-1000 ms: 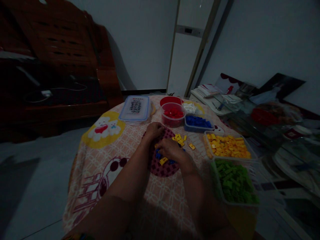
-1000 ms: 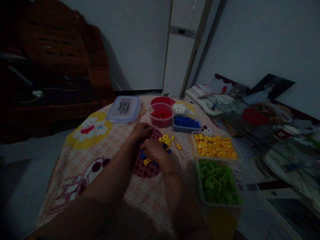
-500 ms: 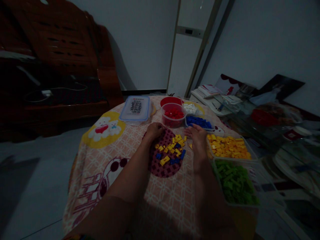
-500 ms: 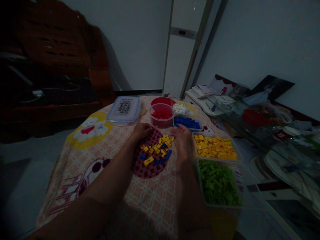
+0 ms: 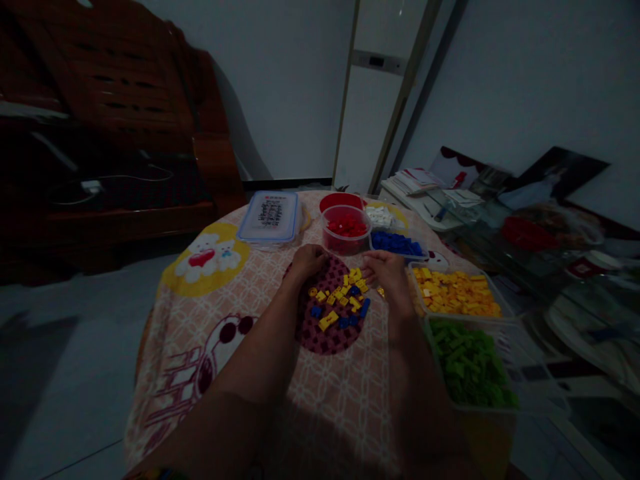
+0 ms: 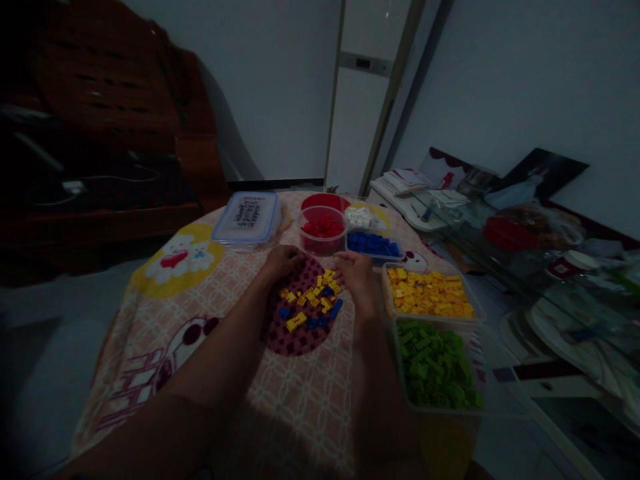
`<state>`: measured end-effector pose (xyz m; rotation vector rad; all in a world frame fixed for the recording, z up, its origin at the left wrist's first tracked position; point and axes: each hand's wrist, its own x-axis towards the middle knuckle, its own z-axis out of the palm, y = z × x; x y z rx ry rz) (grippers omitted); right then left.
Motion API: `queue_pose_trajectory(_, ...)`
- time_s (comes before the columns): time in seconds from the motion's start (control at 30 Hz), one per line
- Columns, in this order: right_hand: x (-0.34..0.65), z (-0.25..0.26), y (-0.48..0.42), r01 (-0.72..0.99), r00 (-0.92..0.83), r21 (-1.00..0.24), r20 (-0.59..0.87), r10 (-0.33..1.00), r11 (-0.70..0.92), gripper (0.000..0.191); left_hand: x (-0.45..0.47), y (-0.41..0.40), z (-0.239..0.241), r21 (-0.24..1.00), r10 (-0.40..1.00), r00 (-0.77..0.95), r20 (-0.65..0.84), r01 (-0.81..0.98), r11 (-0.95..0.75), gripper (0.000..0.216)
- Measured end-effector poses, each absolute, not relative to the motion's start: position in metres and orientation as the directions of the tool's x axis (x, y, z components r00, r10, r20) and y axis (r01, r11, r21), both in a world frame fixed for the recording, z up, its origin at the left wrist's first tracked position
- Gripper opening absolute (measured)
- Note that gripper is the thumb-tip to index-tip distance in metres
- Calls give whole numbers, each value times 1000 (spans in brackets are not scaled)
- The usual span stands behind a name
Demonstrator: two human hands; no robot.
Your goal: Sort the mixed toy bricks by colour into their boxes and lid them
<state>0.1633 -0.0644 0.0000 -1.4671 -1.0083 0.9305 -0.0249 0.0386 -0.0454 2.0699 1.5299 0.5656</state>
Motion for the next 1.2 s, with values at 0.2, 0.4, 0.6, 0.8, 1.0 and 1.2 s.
queue_pose_trajectory(0.2,125,17,-79,535,-207,-845,-140,968,-8,13,-25,39,-45,590,953,294,72,758,-278,27)
queue_pose_trajectory(0.4,84,14,-87,830,-460,-448,-217,861,331,16,-26,38,-46,643,956,287,55,722,-253,27)
queue_pose_trajectory(0.6,72,5,-89,873,-451,-288,-165,877,394,16,-25,37,-48,665,961,270,66,706,-244,26)
queue_pose_trajectory(0.8,93,14,-83,746,-377,-635,-155,913,200,9,-25,40,-49,642,956,290,53,723,-255,27)
queue_pose_trajectory(1.0,133,3,-67,199,58,-978,-58,997,-68,24,-25,39,-46,616,956,287,59,743,-261,29)
queue_pose_trajectory(1.2,177,-7,-52,-122,681,-967,83,727,224,55,-25,38,-44,594,954,297,51,758,-268,28)
